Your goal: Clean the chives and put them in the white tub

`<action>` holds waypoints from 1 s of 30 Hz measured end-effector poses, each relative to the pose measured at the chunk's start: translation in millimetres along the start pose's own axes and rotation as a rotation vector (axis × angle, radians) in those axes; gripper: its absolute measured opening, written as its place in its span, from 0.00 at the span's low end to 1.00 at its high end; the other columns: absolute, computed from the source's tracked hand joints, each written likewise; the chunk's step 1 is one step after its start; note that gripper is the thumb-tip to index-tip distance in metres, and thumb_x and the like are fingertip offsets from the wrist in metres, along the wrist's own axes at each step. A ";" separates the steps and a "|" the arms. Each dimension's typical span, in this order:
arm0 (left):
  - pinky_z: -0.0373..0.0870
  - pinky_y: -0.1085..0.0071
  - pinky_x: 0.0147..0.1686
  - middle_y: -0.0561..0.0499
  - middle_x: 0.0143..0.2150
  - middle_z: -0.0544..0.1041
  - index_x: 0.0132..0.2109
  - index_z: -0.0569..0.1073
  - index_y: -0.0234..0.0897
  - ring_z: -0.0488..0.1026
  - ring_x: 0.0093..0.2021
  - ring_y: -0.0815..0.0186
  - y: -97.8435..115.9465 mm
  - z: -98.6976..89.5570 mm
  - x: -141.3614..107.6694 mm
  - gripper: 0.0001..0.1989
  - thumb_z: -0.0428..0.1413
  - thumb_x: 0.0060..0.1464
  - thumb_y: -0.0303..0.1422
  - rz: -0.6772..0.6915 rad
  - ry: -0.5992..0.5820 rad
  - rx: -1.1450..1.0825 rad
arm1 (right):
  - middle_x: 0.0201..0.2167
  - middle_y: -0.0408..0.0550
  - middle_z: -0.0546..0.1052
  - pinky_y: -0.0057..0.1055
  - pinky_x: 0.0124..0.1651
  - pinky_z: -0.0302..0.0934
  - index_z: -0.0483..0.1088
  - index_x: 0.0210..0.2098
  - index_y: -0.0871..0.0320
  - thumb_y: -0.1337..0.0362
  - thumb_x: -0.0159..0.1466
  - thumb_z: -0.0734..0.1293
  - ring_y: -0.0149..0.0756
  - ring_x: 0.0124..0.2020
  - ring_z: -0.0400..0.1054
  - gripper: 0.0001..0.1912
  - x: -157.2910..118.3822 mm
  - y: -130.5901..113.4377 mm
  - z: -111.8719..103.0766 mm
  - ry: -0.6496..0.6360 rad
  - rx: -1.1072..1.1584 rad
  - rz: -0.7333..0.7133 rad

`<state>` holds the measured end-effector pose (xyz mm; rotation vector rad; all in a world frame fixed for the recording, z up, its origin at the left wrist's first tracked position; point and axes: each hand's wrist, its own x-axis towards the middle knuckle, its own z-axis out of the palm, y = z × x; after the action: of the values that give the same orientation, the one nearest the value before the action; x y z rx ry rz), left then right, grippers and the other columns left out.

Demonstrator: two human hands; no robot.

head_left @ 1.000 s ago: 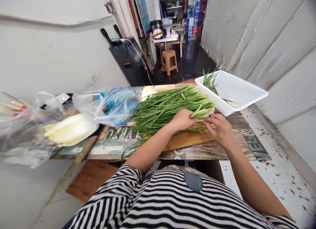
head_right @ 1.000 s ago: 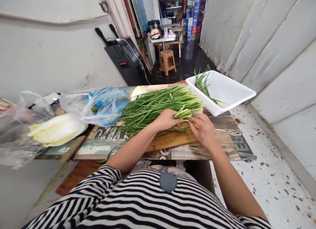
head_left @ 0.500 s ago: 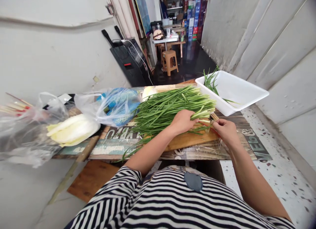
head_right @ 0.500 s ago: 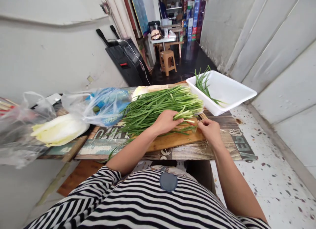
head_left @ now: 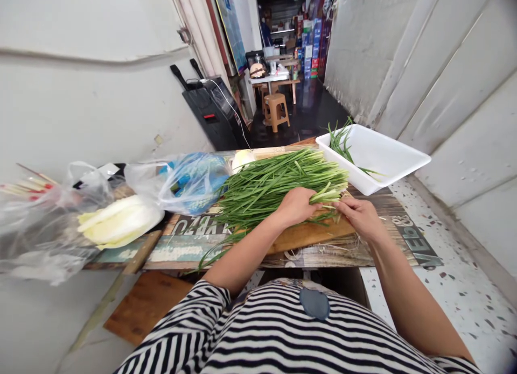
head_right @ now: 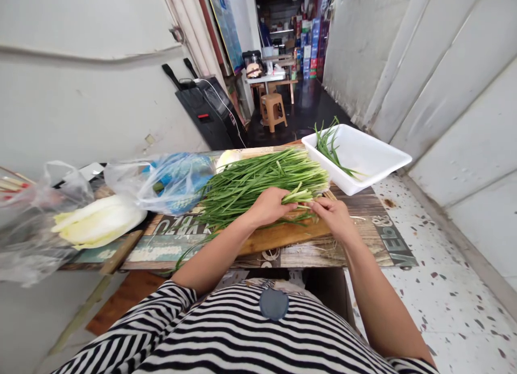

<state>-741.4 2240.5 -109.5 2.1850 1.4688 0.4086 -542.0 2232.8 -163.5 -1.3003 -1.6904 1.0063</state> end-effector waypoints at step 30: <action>0.66 0.76 0.23 0.58 0.23 0.68 0.33 0.71 0.39 0.66 0.21 0.74 36.0 -144.9 -18.6 0.08 0.56 0.61 0.35 0.289 0.748 -0.852 | 0.38 0.54 0.71 0.35 0.38 0.58 0.76 0.42 0.59 0.64 0.64 0.59 0.42 0.40 0.63 0.14 43.3 40.9 -9.7 0.290 -0.801 -0.334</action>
<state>-791.4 2243.5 32.4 1.5588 0.9555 1.7269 -526.1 2283.3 -192.4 -1.4679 -2.0566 -0.0937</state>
